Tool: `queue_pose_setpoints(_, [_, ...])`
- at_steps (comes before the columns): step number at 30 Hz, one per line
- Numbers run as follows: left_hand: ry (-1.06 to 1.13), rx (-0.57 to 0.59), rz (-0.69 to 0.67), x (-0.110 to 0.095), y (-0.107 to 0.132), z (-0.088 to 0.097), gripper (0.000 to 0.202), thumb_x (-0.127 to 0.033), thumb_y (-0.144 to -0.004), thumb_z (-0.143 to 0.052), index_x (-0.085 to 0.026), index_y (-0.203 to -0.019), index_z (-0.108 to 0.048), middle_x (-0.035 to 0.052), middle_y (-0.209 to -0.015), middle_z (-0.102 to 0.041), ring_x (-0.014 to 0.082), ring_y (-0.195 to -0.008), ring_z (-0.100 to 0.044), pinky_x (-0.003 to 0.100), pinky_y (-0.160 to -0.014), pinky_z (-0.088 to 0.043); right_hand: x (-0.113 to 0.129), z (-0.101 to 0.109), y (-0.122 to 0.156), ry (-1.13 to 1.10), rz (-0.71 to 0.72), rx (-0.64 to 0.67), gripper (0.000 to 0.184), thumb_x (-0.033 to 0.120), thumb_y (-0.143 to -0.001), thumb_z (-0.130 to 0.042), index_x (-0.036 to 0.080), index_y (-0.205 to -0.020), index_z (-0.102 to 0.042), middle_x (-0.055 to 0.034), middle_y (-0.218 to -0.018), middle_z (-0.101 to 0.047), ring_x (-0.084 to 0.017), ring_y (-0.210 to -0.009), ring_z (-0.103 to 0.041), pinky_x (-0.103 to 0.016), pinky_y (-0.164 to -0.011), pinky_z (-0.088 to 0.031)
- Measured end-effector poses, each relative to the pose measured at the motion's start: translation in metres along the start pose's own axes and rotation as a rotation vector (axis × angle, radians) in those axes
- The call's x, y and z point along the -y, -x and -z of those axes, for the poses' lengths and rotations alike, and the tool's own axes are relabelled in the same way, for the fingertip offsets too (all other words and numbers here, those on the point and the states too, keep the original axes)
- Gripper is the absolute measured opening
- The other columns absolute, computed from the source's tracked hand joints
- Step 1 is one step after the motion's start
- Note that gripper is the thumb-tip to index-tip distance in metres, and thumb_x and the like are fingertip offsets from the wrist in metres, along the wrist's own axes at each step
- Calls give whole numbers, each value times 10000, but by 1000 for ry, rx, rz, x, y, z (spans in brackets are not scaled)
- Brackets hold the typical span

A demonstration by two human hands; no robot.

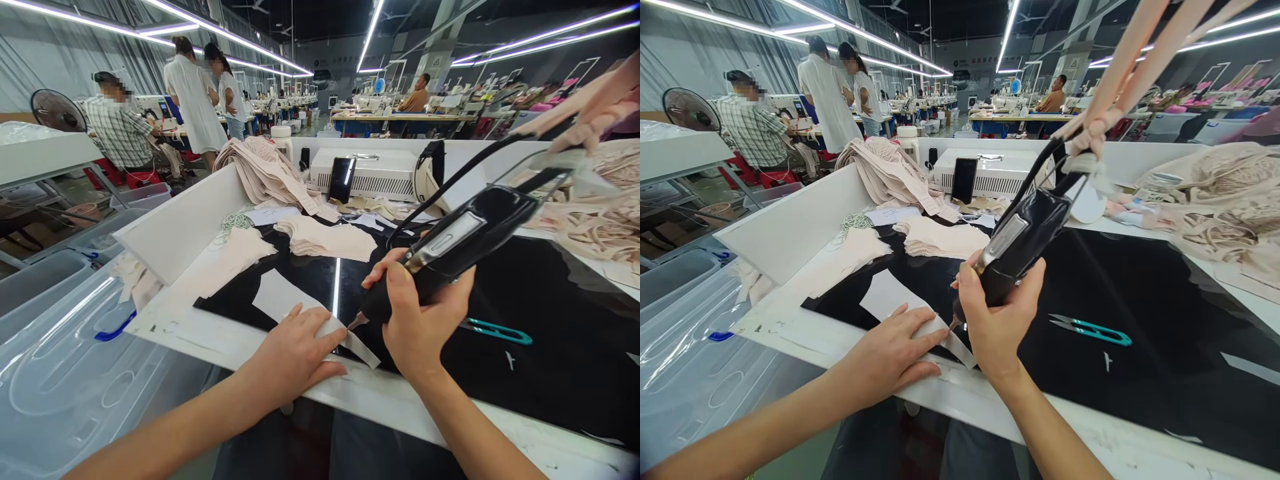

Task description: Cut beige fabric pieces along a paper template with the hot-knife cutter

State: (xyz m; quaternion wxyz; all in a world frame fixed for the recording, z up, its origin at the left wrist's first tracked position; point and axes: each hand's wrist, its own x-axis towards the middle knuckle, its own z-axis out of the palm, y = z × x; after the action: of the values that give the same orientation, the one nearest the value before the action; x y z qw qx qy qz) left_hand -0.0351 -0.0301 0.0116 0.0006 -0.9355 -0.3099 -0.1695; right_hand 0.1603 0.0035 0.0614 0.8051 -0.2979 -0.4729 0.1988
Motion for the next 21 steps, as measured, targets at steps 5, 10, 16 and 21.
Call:
queue_pose_setpoints(5, [-37,20,-15,-1,1,-1,577,-538,-1098,-806,-182,-1532,-673,222,-1484,-726,375,-1407,-752,642,-1251,-607,-2,-2,-3,-23,-11,12,399,360,-986,-957,277,-1097,-583,63,-916,-753,-138,-629,-692,-289,-617,-638])
queue_pose_setpoints(10, [-29,21,-10,-2,0,-1,595,-531,-1078,-833,-162,-1520,-682,232,-1477,-729,373,-1405,-754,638,-1255,-605,-7,-10,-7,-46,-14,-4,404,388,-988,-948,279,-1102,-577,67,-893,-740,-137,-611,-679,-289,-613,-635])
queue_pose_setpoints(16, [-21,17,-5,-3,-1,-1,583,-539,-1083,-824,-175,-1518,-686,225,-1465,-736,364,-1417,-749,629,-1263,-599,-11,-13,-5,-22,-19,11,367,339,-992,-916,282,-1102,-570,67,-876,-748,-142,-607,-680,-288,-604,-636])
queue_pose_setpoints(21, [-14,0,-3,-4,-1,-3,576,-534,-1075,-837,-172,-1499,-694,229,-1474,-730,370,-1425,-746,636,-1265,-597,-11,-16,-8,-54,-13,1,334,285,-985,-889,282,-1105,-577,75,-881,-743,-134,-611,-677,-277,-602,-641])
